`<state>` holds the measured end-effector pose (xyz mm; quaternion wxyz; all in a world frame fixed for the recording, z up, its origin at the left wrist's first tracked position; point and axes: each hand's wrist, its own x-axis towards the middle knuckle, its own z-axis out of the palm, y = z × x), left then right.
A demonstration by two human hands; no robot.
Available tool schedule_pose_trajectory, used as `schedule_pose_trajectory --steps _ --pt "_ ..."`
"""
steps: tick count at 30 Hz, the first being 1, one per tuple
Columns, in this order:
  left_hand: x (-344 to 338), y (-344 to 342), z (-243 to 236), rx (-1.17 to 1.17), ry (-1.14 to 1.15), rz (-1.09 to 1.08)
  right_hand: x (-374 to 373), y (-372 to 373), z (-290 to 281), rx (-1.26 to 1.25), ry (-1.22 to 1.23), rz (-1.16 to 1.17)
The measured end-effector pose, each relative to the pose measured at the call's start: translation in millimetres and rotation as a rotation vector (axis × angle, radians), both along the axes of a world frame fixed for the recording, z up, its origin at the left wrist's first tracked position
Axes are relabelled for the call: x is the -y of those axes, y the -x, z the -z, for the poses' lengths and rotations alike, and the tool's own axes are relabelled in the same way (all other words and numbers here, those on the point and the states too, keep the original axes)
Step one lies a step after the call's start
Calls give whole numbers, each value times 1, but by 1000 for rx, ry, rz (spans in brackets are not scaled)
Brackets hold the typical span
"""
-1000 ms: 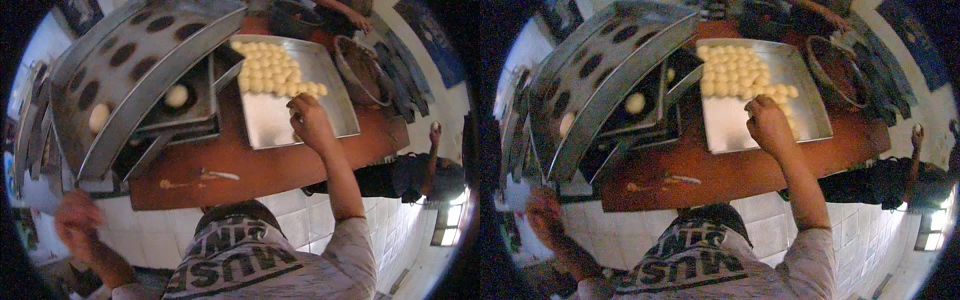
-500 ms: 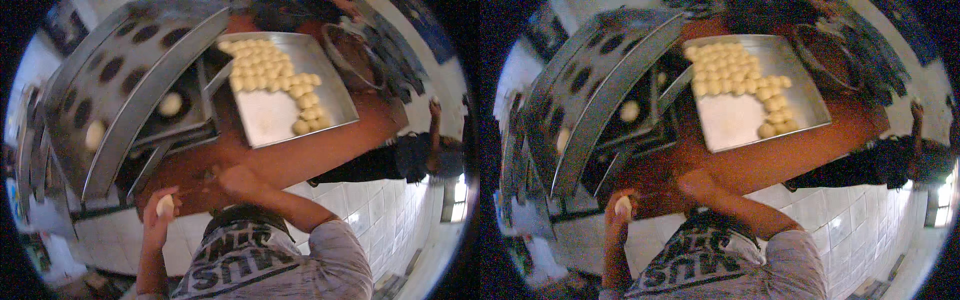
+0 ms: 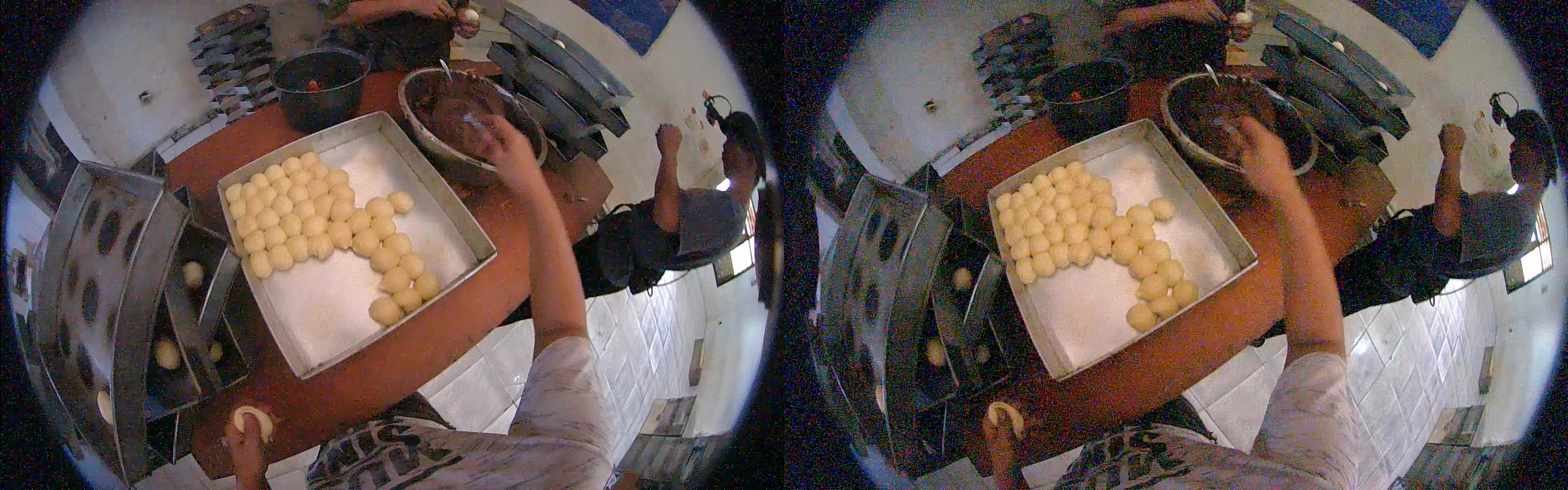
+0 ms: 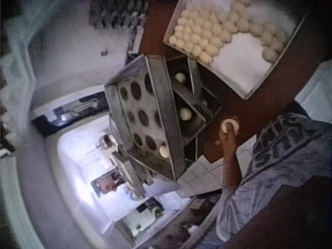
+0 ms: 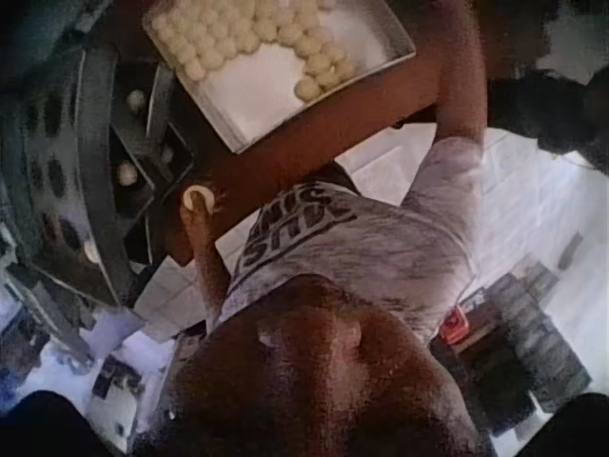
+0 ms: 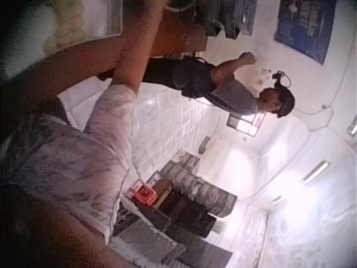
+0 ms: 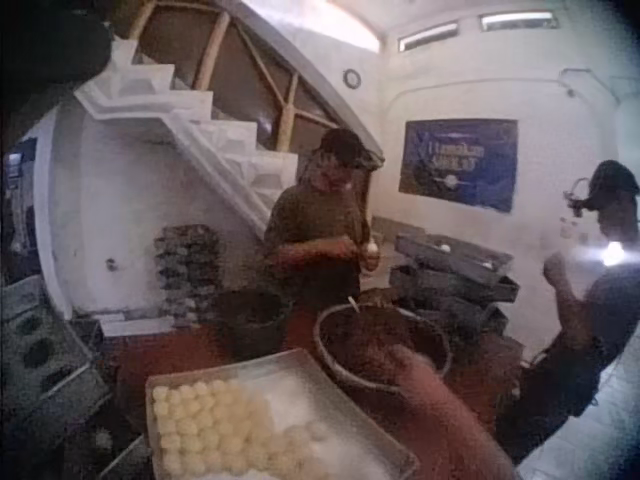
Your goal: The person prepares dough rolls by flattening a piece of dough, adding chocolate filling with a spoon, pinching the dough closed, and placing the finished rolls onto metal trays.
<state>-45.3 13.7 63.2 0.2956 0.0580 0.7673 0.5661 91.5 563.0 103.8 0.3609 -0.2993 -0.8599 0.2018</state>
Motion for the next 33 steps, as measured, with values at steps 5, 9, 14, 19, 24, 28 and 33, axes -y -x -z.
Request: schedule_pose_trajectory --steps 5,9,14,19,24,28,33 --pt "-26 -9 2 97 -168 9 -95 -2 6 792 -354 562" --pt "-41 -16 -12 -11 -87 176 -103 20 25 885 -451 575" --pt "-18 -6 2 85 59 203 -112 16 32 906 -416 456" --pt "-22 -5 25 -331 57 189 -109 -24 7 835 -169 259" --pt "-27 2 0 -29 66 7 29 -13 -47 210 587 -178" --pt "-42 1 21 -177 -277 37 206 4 -9 -29 1003 -541" --pt "-29 -14 40 -321 -148 100 366 43 49 -33 1502 -941"
